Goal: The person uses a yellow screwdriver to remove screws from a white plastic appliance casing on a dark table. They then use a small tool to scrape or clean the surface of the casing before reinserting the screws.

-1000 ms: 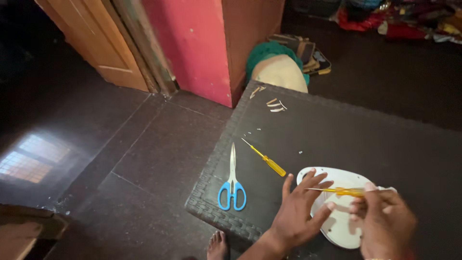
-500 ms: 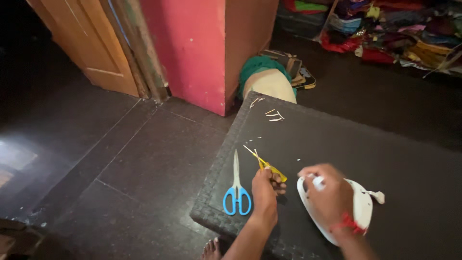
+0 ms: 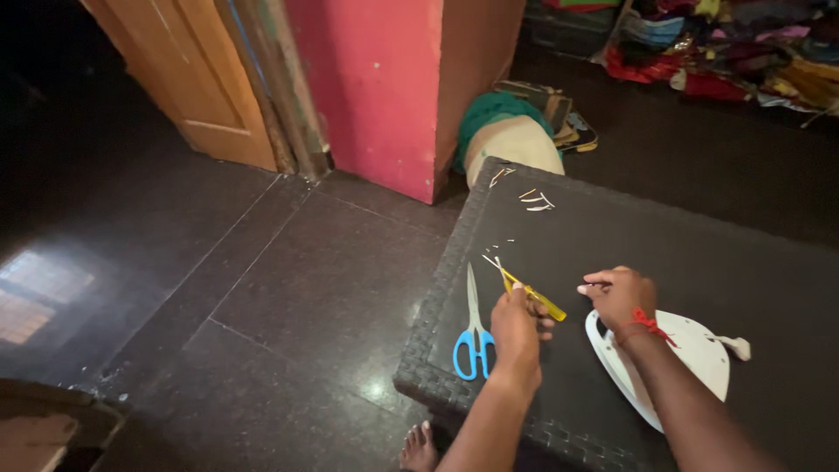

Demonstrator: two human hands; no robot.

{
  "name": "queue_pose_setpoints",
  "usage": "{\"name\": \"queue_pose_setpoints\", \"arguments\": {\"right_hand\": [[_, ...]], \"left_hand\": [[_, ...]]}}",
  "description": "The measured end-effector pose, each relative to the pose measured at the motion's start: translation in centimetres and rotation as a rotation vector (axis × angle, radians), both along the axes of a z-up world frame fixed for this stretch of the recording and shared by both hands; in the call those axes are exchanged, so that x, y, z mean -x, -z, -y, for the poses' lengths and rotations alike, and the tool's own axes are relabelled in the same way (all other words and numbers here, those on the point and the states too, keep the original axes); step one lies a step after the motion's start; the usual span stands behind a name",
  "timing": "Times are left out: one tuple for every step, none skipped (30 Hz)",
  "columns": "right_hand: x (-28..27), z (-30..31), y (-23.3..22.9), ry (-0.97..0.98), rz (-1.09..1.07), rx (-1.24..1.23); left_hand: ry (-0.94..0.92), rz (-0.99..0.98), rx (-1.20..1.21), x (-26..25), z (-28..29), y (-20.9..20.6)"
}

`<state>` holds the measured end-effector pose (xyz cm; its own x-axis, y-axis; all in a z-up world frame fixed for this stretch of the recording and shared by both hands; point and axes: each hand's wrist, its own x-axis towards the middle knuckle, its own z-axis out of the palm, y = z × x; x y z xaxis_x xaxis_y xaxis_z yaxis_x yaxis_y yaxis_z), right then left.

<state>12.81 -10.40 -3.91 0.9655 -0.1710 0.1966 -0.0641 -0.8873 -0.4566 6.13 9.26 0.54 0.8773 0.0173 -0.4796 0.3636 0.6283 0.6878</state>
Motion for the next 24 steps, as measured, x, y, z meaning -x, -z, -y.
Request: {"name": "queue_pose_setpoints", "arguments": {"right_hand": [[-0.1, 0.2, 0.4, -0.013, 0.019, -0.019], [-0.2, 0.3, 0.7, 0.000, 0.016, -0.034], [-0.2, 0.2, 0.8, 0.014, 0.014, -0.050], [0.0, 0.3, 0.6, 0.029, 0.008, -0.064], [0.3, 0.1, 0.3, 0.013, 0.011, -0.031], [0.4, -0.1, 0.0, -0.002, 0.019, 0.001], [0.6, -0.5, -0.3, -0.016, 0.026, 0.032], [1.0, -0.9, -0.6, -0.024, 0.012, 0.018], [1.3, -1.4, -0.9, -0.032, -0.002, 0.004], [1.9, -1.7, -1.2, -0.038, -0.018, -0.010], [2.4, -1.9, -1.4, -0.076, -0.008, 0.032], [2.7, -2.2, -1.6, -0.115, 0.006, 0.071], [2.9, -2.4, -1.8, -0.155, 0.020, 0.111], [2.9, -2.6, -1.8, -0.145, 0.003, 0.084], [2.8, -2.7, -1.8, -0.135, -0.014, 0.057], [2.8, -2.5, -1.9, -0.121, -0.030, 0.030], [2.9, -2.4, -1.9, -0.153, 0.035, 0.063], [2.8, -2.4, -1.7, -0.183, 0.100, 0.096], [2.9, -2.3, -1.7, -0.214, 0.165, 0.130], [3.1, -2.2, -1.8, -0.222, 0.161, 0.117], [3.2, -2.3, -2.1, -0.230, 0.157, 0.105], [3.2, -2.5, -2.4, -0.238, 0.155, 0.093], [3.3, -2.6, -2.9, -0.232, 0.153, 0.078], [3.6, -2.8, -3.4, -0.226, 0.149, 0.063]], "left_hand": [[0.002, 0.001, -0.007, 0.1, -0.1, 0.1], [0.006, 0.003, -0.012, 0.2, -0.1, 0.3], [0.010, 0.006, -0.017, 0.2, -0.2, 0.4], [0.010, 0.001, -0.014, 0.3, -0.1, 0.4], [0.009, -0.004, -0.011, 0.3, 0.0, 0.3], [0.010, -0.005, -0.009, 0.2, 0.0, 0.4], [0.024, -0.005, -0.006, 0.1, 0.2, 0.5], [0.035, -0.006, -0.003, 0.0, 0.2, 0.6], [0.047, -0.008, 0.001, -0.1, 0.3, 0.6], [0.054, -0.004, -0.013, 0.0, 0.5, 0.7], [0.061, 0.000, -0.027, 0.0, 0.7, 0.7], [0.066, 0.008, -0.043, 0.0, 0.8, 0.7], [0.064, 0.003, -0.041, 0.0, 1.0, 0.7], [0.065, -0.005, -0.040, 0.1, 1.3, 0.6], [0.065, -0.014, -0.040, 0.1, 1.6, 0.6], [0.064, -0.014, -0.052, 0.2, 1.9, 0.6], [0.064, -0.013, -0.065, 0.2, 2.1, 0.5], [0.064, -0.013, -0.078, 0.3, 2.4, 0.5], [0.076, -0.012, -0.104, 0.4, 2.6, 0.4], [0.087, -0.012, -0.132, 0.5, 2.8, 0.1], [0.098, -0.011, -0.160, 0.6, 2.8, -0.3], [0.104, -0.012, -0.191, 0.7, 2.9, -0.7], [0.110, -0.013, -0.223, 0.8, 2.9, -1.1], [0.116, -0.016, -0.254, 1.1, 3.0, -1.6]]}}
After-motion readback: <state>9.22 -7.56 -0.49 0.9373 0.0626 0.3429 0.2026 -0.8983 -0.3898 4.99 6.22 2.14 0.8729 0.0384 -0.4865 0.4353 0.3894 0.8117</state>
